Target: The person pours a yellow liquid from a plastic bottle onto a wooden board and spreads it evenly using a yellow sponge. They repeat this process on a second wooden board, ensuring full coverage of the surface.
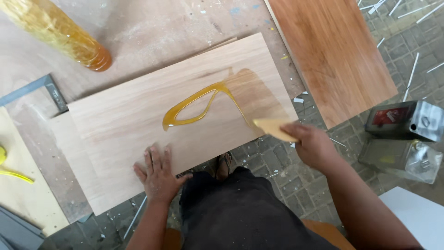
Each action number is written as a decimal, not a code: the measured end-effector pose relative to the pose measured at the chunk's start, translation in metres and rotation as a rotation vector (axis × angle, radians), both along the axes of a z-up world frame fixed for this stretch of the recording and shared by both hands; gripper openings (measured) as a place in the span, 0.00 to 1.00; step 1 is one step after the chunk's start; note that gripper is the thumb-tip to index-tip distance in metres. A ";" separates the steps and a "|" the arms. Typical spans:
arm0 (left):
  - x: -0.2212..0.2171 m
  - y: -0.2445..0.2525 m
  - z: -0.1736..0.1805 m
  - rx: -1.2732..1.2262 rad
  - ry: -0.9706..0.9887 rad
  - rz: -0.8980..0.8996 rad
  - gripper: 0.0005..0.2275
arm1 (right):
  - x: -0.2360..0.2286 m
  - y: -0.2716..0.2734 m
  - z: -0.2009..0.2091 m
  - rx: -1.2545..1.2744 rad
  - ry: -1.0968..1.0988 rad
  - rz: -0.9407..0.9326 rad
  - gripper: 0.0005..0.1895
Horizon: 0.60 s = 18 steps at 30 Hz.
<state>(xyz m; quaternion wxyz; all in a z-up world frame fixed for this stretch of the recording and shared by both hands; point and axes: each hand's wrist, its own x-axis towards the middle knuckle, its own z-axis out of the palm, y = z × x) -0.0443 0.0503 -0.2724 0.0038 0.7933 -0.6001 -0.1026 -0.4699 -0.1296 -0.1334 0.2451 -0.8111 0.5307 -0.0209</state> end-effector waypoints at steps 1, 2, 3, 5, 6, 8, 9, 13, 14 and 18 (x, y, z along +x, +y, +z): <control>-0.001 0.004 -0.001 -0.006 -0.010 -0.001 0.55 | 0.007 -0.015 -0.007 -0.006 -0.010 -0.001 0.28; -0.002 0.007 -0.002 -0.131 -0.102 -0.043 0.52 | 0.014 -0.030 -0.014 -0.129 -0.048 0.083 0.29; -0.004 0.009 -0.003 -0.258 -0.194 -0.077 0.49 | 0.022 -0.048 -0.019 -0.256 -0.083 0.174 0.31; 0.003 0.017 -0.004 -0.298 -0.195 -0.090 0.47 | 0.046 -0.077 -0.031 -0.387 -0.082 0.208 0.27; 0.006 0.021 -0.005 -0.330 -0.188 -0.110 0.46 | 0.059 -0.092 -0.037 -0.508 -0.073 0.235 0.25; 0.010 0.025 -0.012 -0.285 -0.222 -0.086 0.48 | 0.076 -0.127 -0.054 -0.499 -0.023 0.270 0.26; 0.011 0.027 -0.017 -0.231 -0.240 -0.076 0.51 | 0.083 -0.143 -0.063 -0.478 0.042 0.293 0.27; 0.011 0.025 -0.016 -0.294 -0.263 -0.055 0.52 | 0.097 -0.204 -0.097 -0.486 0.041 0.280 0.29; 0.011 0.022 -0.013 -0.279 -0.242 -0.058 0.50 | 0.100 -0.220 -0.105 -0.524 0.047 0.291 0.28; 0.009 0.022 -0.006 -0.204 -0.230 -0.064 0.50 | 0.105 -0.250 -0.130 -0.317 0.223 0.302 0.29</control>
